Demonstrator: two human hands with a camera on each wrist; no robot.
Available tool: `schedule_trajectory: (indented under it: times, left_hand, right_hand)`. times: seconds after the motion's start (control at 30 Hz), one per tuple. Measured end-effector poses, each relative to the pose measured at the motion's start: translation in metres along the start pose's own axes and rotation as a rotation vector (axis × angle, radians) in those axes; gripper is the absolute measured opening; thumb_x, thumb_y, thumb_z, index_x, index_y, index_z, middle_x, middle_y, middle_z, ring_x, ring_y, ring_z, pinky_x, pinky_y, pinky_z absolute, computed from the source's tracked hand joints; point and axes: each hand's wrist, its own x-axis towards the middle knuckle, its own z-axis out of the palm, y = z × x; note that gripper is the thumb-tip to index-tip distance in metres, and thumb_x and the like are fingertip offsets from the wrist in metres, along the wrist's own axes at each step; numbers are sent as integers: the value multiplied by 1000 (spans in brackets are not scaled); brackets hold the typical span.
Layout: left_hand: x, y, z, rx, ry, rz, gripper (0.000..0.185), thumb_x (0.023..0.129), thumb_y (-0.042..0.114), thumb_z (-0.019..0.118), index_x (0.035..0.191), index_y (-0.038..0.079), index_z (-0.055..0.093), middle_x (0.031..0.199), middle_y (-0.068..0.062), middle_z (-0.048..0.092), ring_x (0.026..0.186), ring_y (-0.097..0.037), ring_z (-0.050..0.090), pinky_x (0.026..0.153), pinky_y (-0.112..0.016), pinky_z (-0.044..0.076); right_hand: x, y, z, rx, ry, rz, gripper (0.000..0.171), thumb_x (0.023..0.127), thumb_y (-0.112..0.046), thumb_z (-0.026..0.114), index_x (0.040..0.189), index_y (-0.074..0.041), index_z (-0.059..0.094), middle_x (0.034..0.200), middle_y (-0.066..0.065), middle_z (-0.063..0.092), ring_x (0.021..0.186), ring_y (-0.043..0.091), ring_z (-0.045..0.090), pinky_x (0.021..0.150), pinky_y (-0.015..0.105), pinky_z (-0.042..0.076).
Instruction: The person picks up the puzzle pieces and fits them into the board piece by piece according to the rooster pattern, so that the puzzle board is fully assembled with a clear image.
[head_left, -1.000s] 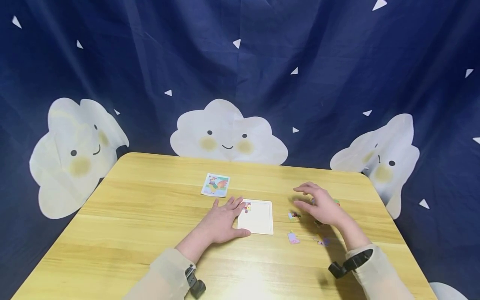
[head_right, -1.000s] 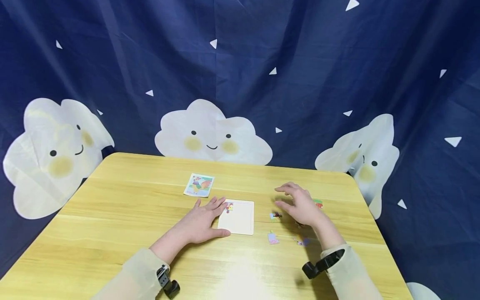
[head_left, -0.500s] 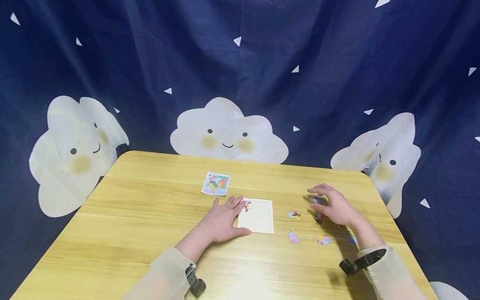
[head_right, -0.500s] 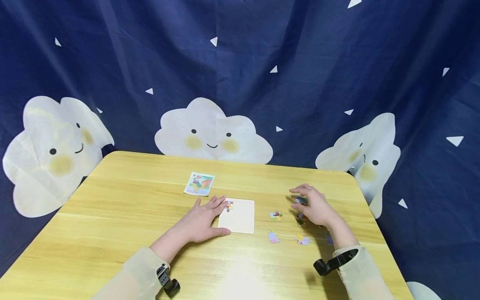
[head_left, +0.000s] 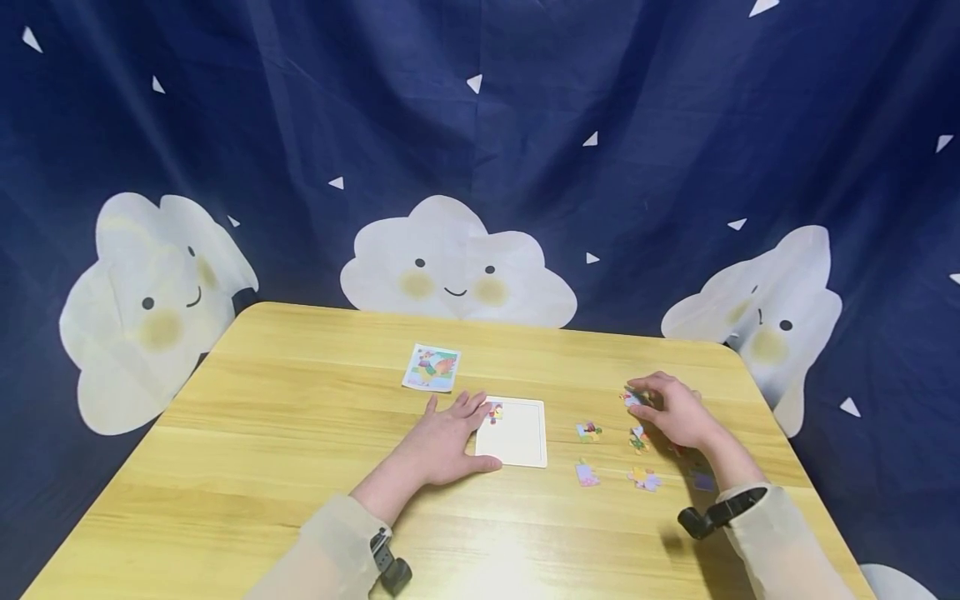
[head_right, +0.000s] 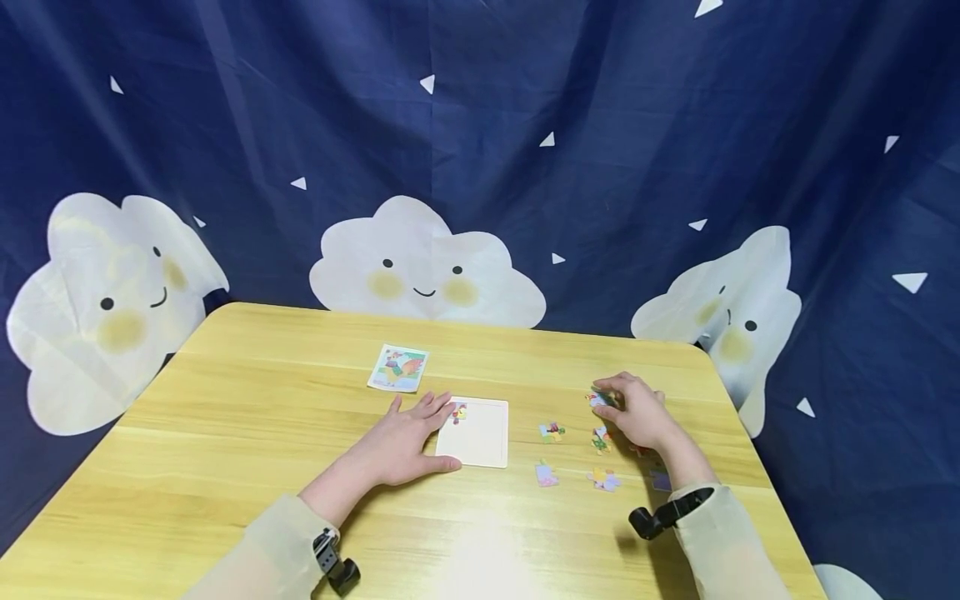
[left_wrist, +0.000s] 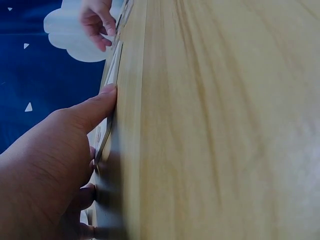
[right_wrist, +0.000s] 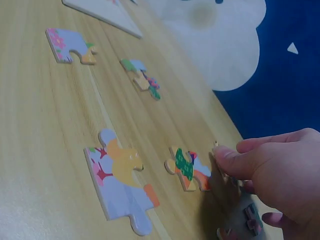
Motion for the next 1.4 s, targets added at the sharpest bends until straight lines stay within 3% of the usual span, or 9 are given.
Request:
schedule_trajectory:
  times: [0.13,0.43,0.67,0.8,1.1,1.4]
  left_hand:
    - [-1,1,0,-1,3,2,97,94,77,58,165,14,40,172,-6,29,157,-32,26,120,-73,19]
    - [-1,1,0,-6,4,1,98,94,78,57,166,14,39,173,-5,28,158,-31,26,120,-72,18]
    - [-2,0,0,-17,0,-3,98,94,77,57,165,14,39,173,-5,27,158,-31,25,121,-72,17]
    - [-2,-1,0,-10,-2,-9,98,94,78,57,166,14,38,173,-5,26,158,-31,25,121,-72,17]
    - [-1,-1,0,-20,-3,-6,97,94,77,58,165,13,39,173,-5,27,158,-31,25,120,-73,17]
    - [0,-1,1,-20,-3,-8,98,93,78,57,165,14,39,173,-4,26,158,-30,24,121,-72,16]
  right_hand:
    - [1,3,1,21,1,34,38,100,-13,76,135,-2,69,121,13,67,103,33,60,88,69,27]
    - [-1,2,4,59,-3,90,28,101,-13,75,126,-3,70,117,13,64,90,27,51,86,66,22]
    - [-1,3,7,32,39,64,24,98,-17,78,120,-10,72,87,1,60,77,22,52,83,56,22]
    - [-2,3,11,3,61,27,29,99,-21,78,125,-10,74,81,-3,58,73,19,51,78,49,20]
    - [-4,1,11,-66,42,-20,37,99,-23,77,131,-4,73,88,-5,57,75,16,47,74,46,15]
    - [-3,-9,8,-137,26,-32,35,101,-27,76,127,-4,74,105,-2,69,91,20,66,79,48,20]
